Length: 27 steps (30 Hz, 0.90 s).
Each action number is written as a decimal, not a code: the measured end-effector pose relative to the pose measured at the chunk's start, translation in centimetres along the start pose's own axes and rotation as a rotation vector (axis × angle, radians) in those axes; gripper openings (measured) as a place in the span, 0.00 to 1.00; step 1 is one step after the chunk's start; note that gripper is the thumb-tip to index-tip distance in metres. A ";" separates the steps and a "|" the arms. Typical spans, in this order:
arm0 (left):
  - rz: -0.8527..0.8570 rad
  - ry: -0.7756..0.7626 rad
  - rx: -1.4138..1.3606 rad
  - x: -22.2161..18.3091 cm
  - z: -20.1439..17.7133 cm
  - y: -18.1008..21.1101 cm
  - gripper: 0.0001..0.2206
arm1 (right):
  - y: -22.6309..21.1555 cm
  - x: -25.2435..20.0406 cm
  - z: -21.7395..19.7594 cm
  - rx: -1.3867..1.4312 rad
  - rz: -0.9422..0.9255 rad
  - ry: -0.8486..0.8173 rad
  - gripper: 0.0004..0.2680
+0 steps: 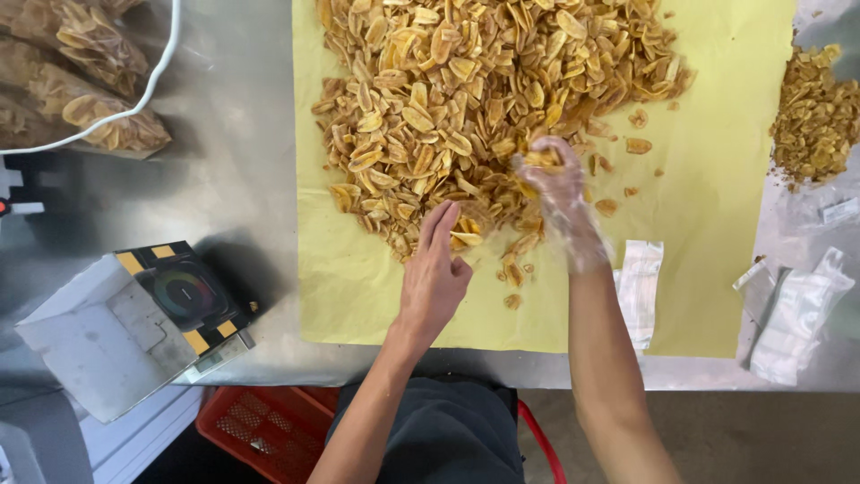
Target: The person scoops dried banana chips from a large pile on a yellow sheet into a small cardboard box placed on a digital scale. After weighing, the person transfers the chips into clear plastic bags and sets them aside on the counter.
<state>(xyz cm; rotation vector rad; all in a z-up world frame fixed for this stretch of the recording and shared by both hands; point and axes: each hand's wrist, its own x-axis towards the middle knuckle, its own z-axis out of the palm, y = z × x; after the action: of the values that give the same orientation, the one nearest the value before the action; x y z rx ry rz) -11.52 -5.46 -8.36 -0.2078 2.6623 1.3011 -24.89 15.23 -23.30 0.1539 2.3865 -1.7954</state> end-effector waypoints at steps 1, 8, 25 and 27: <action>0.006 0.006 -0.001 0.2 0.2 0.0 0.37 | -1.6 -1.1 -0.3 0.190 0.196 0.054 0.14; 0.018 -0.028 0.026 0.8 2.0 -0.2 0.36 | -9.9 -8.7 -0.1 0.794 -0.171 -0.064 0.13; -0.260 0.023 -0.224 0.8 -0.8 -3.8 0.36 | -8.3 -10.2 0.0 0.069 -0.232 -0.110 0.26; -0.226 0.082 -0.238 0.8 -0.9 -4.1 0.35 | -4.5 -8.4 -0.1 -0.018 -0.128 0.052 0.30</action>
<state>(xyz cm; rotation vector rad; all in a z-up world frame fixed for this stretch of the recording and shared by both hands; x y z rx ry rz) -11.60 -8.69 -11.19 -0.5863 2.4530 1.5580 -17.36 14.14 -17.53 0.0471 2.5010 -1.8449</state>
